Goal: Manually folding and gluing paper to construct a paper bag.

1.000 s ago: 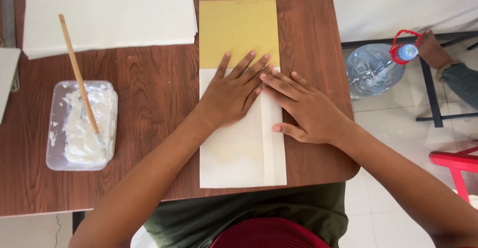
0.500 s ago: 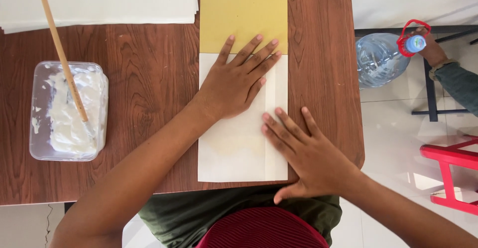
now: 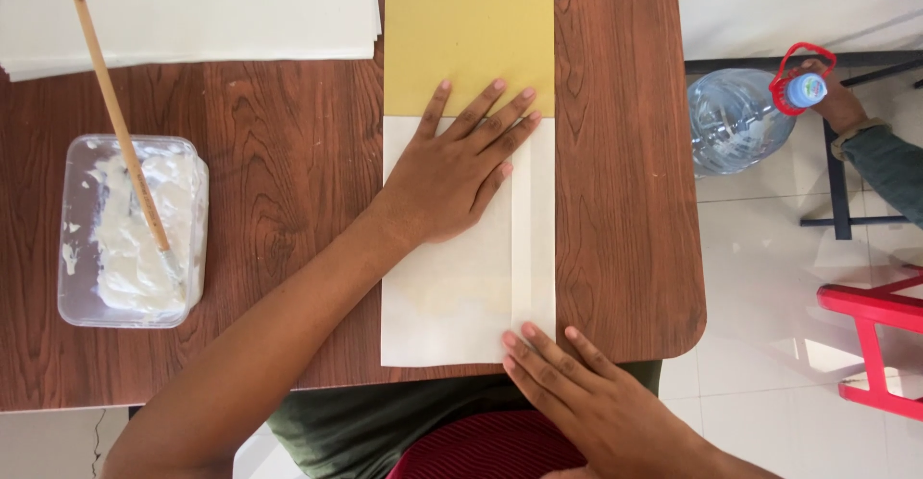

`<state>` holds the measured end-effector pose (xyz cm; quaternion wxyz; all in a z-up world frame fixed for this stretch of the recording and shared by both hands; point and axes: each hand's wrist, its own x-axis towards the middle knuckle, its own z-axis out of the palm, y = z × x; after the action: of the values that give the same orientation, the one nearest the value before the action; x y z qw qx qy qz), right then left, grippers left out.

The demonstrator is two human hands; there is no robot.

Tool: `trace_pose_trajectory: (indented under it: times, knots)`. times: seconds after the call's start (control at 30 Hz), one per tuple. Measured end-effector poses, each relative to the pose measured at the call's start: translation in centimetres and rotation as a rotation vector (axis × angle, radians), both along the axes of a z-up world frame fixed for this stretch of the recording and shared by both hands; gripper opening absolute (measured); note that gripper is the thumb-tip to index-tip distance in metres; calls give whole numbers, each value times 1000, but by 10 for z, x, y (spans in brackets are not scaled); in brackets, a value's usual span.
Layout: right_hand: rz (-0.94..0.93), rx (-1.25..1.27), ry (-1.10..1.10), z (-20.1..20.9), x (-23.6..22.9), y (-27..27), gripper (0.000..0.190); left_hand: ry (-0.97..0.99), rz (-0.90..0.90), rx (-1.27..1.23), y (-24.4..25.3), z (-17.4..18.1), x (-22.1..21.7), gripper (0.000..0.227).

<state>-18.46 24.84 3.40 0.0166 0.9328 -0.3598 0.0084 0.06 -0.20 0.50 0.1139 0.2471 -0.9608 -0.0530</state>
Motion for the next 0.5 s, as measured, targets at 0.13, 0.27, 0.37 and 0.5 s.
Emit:
trace_pose_trajectory:
  times: [0.13,0.27,0.37,0.5]
  knots:
    - [47,-9,-24,12,-12,-14,77,-37,11,67,-3,2,-1,57]
    - [93,451,-440,26,-30,-56,65,-4,10,60,-2,-1,1,56]
    - [-37,296,-473,16,-45,-111,67,29,13,11,-3,-6,0,54]
    - [-198,185,-275,3,-51,-174,78,-9,30,-11,-1,-3,-1,55]
